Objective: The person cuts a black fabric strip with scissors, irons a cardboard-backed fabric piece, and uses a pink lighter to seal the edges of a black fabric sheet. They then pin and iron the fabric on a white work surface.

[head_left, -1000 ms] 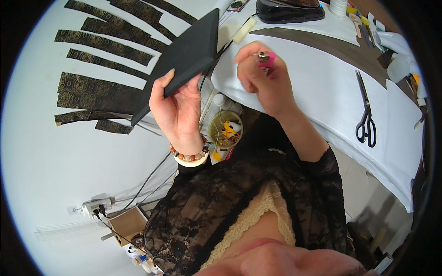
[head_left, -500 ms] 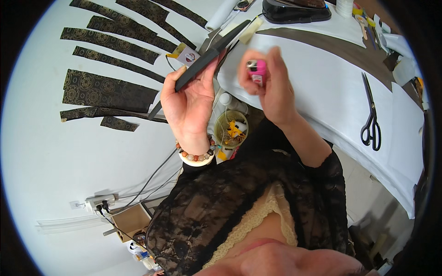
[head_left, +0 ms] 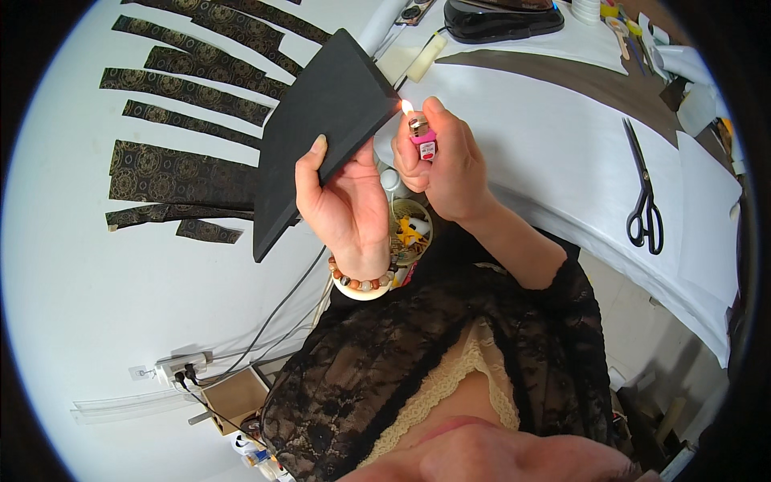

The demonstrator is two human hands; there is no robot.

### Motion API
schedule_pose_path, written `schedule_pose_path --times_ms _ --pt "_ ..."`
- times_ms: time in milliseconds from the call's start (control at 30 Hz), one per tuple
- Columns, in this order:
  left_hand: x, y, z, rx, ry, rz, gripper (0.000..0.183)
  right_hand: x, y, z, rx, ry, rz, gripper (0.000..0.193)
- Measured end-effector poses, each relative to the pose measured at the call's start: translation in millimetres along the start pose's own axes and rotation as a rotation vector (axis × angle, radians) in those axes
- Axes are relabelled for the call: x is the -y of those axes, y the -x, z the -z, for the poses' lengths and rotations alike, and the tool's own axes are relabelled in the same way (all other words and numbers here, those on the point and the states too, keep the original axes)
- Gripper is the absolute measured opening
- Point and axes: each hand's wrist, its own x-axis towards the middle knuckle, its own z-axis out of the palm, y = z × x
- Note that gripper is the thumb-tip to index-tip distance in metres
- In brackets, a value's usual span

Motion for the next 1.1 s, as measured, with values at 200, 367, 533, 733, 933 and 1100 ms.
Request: schedule_pose_path --times_ms 200,367,533,733,933,1100 --pt "-3 4 2 0.011 0.061 0.005 0.031 -6 -2 2 0.041 0.059 -0.002 0.057" --pt "-7 4 3 -0.005 0.059 0.079 0.033 -2 -6 8 -0.04 0.44 0.468 0.045" --pt "-17 6 5 -0.025 0.096 0.247 0.034 32 -24 33 0.255 0.811 0.856 0.024" --pt "-20 7 -1 -0.006 0.144 0.371 0.035 43 -28 32 0.304 0.893 0.98 0.034" --pt "-9 2 6 0.127 0.177 0.219 0.036 14 -8 27 -0.113 0.37 0.587 0.015" --pt "-27 -19 31 0.327 0.416 0.252 0.043 9 10 9 0.027 0.244 0.256 0.023"
